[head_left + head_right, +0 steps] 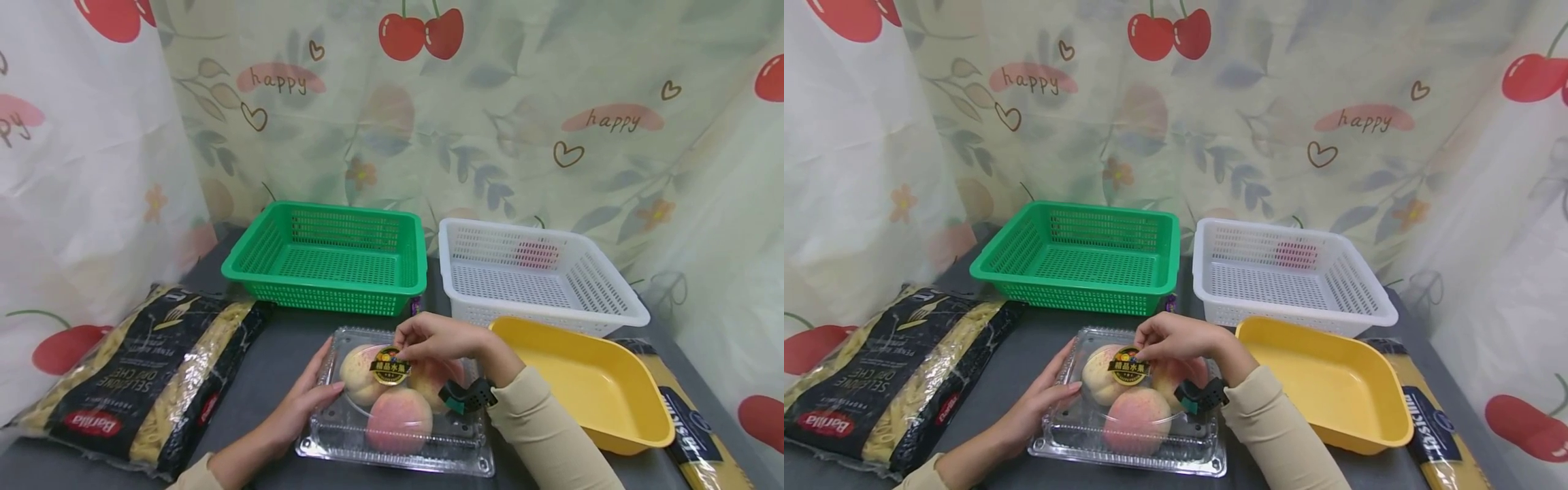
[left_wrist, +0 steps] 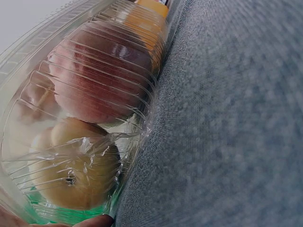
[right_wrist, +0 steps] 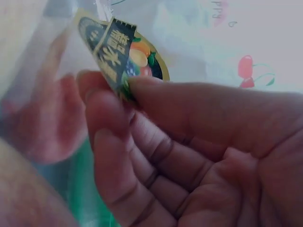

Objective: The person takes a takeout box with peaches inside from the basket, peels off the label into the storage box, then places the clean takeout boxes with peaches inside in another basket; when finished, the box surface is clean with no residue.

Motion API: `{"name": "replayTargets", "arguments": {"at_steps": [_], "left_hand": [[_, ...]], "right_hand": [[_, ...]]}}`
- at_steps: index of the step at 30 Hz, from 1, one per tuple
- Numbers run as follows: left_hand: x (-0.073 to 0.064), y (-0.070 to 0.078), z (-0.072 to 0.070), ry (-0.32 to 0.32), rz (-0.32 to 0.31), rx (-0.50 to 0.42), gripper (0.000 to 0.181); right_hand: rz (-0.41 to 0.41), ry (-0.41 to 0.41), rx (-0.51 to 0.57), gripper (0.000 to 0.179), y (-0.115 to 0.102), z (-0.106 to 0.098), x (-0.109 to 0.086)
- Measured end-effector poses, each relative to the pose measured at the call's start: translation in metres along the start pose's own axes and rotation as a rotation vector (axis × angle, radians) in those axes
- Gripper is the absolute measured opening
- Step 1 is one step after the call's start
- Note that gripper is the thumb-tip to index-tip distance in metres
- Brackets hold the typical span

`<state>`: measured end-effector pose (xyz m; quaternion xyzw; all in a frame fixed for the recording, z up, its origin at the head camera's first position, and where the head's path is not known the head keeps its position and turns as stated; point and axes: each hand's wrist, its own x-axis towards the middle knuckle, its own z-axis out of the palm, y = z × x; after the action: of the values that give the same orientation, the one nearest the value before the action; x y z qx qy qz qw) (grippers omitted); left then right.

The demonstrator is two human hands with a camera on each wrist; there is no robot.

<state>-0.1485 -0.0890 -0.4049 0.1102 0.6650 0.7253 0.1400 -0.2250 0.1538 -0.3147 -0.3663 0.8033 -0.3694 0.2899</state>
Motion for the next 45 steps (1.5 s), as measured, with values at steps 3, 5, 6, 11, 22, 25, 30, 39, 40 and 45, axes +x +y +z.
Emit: {"name": "replayTargets", "arguments": {"at_steps": [3,5,6,11,22,25,30,39,40,45], "left_hand": [[-0.001,0.001,0.0,-0.001,-0.005,0.008,0.079],[-0.001,0.001,0.0,0.002,-0.005,0.014,0.079],[-0.001,0.001,0.0,0.003,-0.004,0.015,0.079],[0.0,0.0,0.0,0.006,0.004,0.011,0.078],[0.0,0.0,0.001,0.012,0.012,-0.002,0.078],[0.0,0.0,0.001,0.014,0.006,-0.001,0.078],[0.0,0.0,0.001,0.014,0.011,-0.007,0.077],[0.0,-0.001,0.001,0.015,0.02,-0.003,0.077],[0.0,-0.001,0.001,0.016,0.02,-0.001,0.077],[0.0,-0.001,0.001,0.017,0.014,0.0,0.077]], "right_hand": [[-0.009,-0.018,-0.021,0.008,-0.002,-0.002,0.0],[-0.009,-0.03,-0.039,0.007,-0.003,-0.004,0.0],[-0.009,-0.034,-0.047,0.007,-0.004,-0.004,0.0],[-0.006,-0.019,-0.083,0.005,-0.007,-0.011,-0.004],[0.038,0.054,-0.05,0.008,0.002,-0.033,-0.034],[0.044,0.075,-0.038,0.01,0.012,-0.039,-0.046],[0.076,0.111,-0.015,0.014,0.024,-0.047,-0.064],[0.138,0.177,-0.01,0.018,0.039,-0.06,-0.091],[0.141,0.182,-0.011,0.018,0.041,-0.061,-0.094],[0.172,0.206,-0.005,0.02,0.051,-0.064,-0.11]]}}
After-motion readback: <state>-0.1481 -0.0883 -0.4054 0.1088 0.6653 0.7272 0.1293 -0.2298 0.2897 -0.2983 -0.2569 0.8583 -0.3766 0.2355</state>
